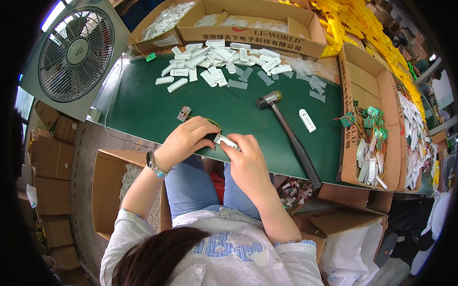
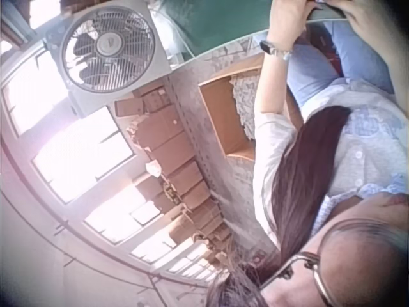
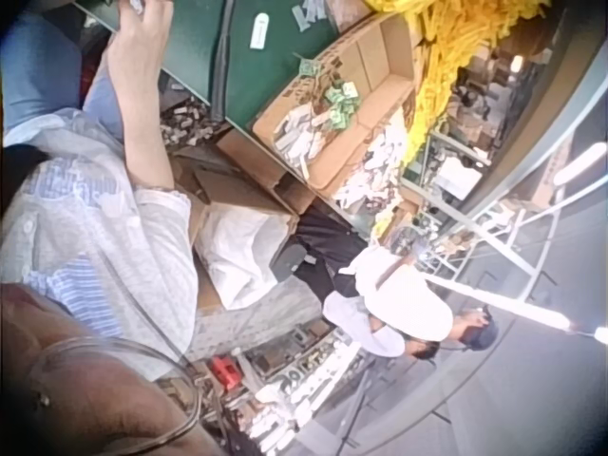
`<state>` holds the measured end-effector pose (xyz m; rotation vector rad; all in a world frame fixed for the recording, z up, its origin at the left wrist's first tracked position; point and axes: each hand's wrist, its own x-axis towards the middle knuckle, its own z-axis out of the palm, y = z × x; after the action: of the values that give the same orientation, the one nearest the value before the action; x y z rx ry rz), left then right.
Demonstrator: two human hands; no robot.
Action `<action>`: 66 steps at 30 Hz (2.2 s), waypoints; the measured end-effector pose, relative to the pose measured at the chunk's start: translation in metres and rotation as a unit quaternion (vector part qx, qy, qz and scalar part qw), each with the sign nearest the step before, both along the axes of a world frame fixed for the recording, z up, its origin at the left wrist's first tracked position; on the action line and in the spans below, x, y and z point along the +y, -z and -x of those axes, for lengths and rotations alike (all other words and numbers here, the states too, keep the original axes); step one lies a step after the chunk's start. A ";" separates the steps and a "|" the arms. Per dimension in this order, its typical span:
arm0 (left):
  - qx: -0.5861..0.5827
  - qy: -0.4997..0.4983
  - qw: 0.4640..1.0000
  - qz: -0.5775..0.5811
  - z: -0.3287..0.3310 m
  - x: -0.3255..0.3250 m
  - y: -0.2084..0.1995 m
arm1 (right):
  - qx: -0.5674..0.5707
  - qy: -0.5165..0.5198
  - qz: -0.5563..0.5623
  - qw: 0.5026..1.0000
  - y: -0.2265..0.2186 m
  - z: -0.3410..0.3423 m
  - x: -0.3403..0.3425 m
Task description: The person assembles LED light modules by inserting circuit boards into plastic casings, attaching plastic covers, tapping them with a hammer, and placing the assembled units into a cardboard box.
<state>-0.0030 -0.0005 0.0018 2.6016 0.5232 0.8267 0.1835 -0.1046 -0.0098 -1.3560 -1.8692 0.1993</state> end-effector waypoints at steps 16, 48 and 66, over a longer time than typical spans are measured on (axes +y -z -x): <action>0.029 0.028 0.999 -0.017 -0.002 -0.002 -0.002 | -0.002 -0.006 0.001 1.000 0.000 -0.001 0.001; -0.008 -0.026 0.993 -0.112 -0.007 -0.013 0.009 | -0.284 0.246 0.160 0.913 -0.036 -0.177 0.095; -0.026 -0.028 0.999 -0.019 -0.005 -0.010 0.009 | -0.169 0.122 -0.037 0.977 -0.008 -0.041 -0.012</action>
<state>0.0019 -0.0105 -0.0075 2.6013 0.5745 0.9295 0.2247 -0.1162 -0.0018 -1.6285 -1.9355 -0.2388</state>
